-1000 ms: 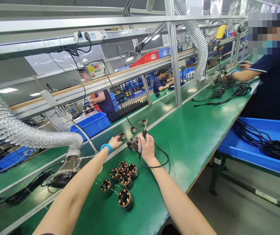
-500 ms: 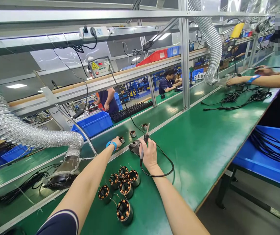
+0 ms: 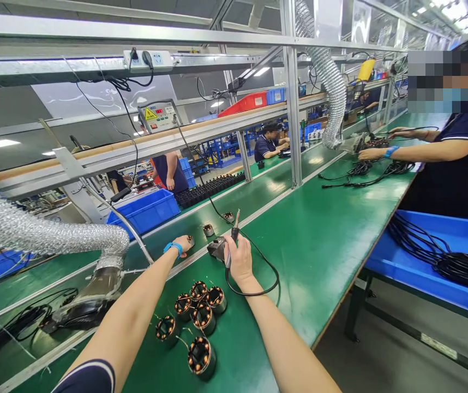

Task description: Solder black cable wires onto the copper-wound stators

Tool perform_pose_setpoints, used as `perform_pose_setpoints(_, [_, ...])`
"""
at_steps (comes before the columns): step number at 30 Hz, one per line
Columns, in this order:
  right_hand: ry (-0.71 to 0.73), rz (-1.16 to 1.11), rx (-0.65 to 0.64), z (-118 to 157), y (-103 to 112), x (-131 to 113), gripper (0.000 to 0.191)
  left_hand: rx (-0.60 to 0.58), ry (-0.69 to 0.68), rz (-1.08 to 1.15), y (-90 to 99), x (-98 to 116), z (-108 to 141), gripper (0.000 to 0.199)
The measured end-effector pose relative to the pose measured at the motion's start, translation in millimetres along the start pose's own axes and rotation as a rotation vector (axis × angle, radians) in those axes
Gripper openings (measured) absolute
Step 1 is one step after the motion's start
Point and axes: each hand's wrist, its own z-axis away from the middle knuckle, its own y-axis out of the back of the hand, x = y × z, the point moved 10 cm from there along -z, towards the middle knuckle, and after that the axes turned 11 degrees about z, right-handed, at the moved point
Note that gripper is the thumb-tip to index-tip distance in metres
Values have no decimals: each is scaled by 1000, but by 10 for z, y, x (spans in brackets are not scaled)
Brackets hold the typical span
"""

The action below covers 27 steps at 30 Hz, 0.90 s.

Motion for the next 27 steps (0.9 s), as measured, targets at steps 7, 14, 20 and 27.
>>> perform_pose_setpoints(7, [8, 17, -10, 7, -9, 18, 26, 72, 16, -40, 138, -104, 181, 28])
perform_pose_setpoints(14, [-12, 22, -24, 18, -25, 23, 26, 53, -49, -126, 119, 21, 561, 30])
perform_pose_setpoints(20, [-38, -10, -71, 27, -68, 8, 28, -60, -193, -205, -91, 189, 1140, 33])
perform_pose_setpoints(27, [-62, 2, -83, 28, -58, -7, 28, -243, -324, -172, -189, 470, 1515, 52])
